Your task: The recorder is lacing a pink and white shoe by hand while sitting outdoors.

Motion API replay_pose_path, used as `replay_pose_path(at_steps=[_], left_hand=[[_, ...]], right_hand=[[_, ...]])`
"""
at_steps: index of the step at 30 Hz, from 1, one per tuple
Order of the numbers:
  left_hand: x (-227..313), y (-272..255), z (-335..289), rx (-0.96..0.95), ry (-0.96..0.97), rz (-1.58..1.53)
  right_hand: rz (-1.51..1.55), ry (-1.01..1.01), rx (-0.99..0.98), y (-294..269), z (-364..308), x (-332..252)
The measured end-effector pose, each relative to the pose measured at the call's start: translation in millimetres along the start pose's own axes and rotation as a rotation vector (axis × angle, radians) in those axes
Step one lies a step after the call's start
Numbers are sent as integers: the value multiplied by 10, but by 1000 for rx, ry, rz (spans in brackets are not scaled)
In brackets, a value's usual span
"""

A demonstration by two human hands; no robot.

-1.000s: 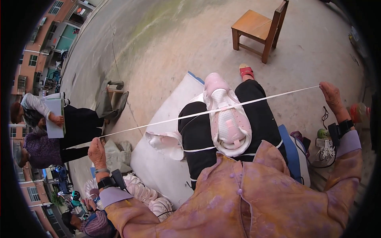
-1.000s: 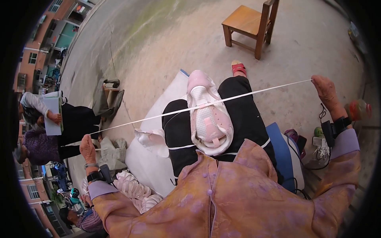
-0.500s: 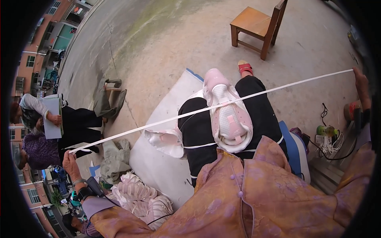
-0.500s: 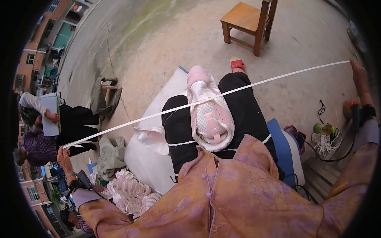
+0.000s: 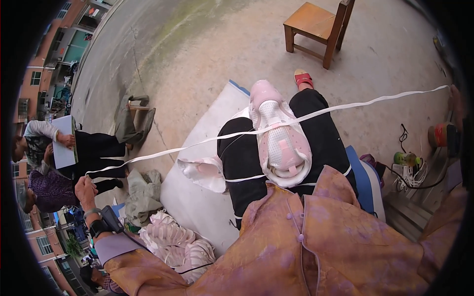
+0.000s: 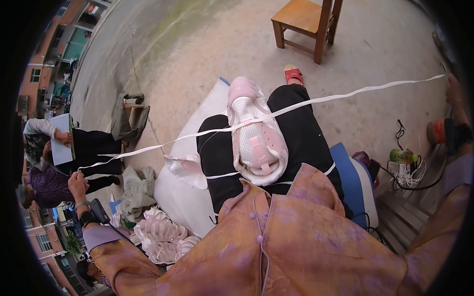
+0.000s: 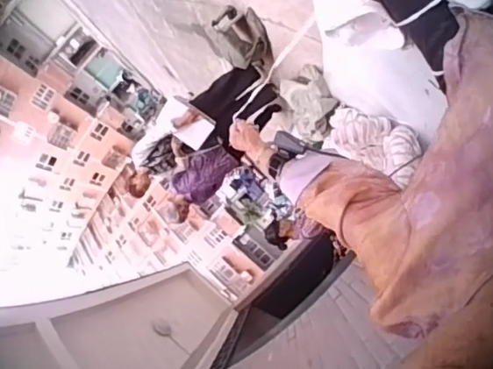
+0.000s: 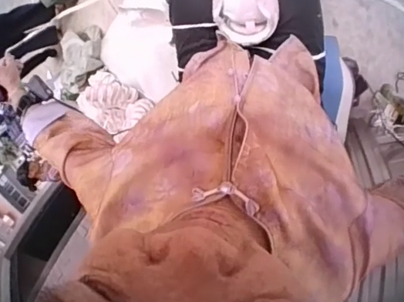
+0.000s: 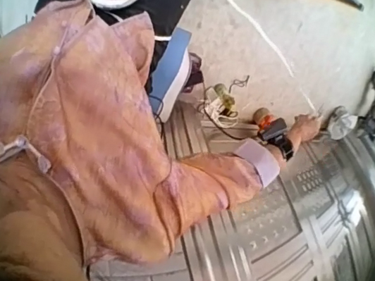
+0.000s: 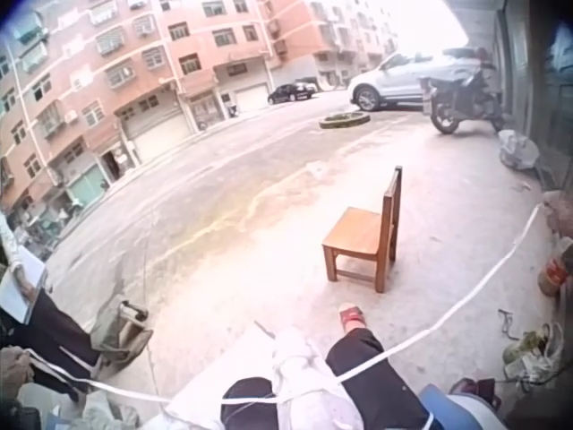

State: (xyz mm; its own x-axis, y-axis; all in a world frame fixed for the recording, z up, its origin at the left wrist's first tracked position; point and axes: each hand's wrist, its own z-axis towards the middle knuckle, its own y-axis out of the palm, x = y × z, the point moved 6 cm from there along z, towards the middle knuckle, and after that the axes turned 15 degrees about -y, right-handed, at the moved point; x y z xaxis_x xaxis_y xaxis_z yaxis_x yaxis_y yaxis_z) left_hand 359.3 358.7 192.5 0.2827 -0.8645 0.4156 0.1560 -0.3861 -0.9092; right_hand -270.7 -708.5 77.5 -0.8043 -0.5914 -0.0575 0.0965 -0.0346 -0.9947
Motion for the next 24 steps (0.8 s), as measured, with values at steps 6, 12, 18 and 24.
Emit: replay_pose_path(at_steps=[6, 12, 18, 24], left_hand=[[446, 2083, -2020, -1039, -110, 425], [1699, 2634, -3339, -1348, 186, -279], [2421, 2745, -3824, -832, 948, -205], [2550, 2830, -3947, -469, 1209, 32]], right_hand=[[904, -147, -714, 1494, -1850, -2832], [1584, -82, -975, 1312, -2431, -4557], [1611, -111, -836, 1402, -2215, -5139], [1692, -186, -712, 1454, -2052, -5336]])
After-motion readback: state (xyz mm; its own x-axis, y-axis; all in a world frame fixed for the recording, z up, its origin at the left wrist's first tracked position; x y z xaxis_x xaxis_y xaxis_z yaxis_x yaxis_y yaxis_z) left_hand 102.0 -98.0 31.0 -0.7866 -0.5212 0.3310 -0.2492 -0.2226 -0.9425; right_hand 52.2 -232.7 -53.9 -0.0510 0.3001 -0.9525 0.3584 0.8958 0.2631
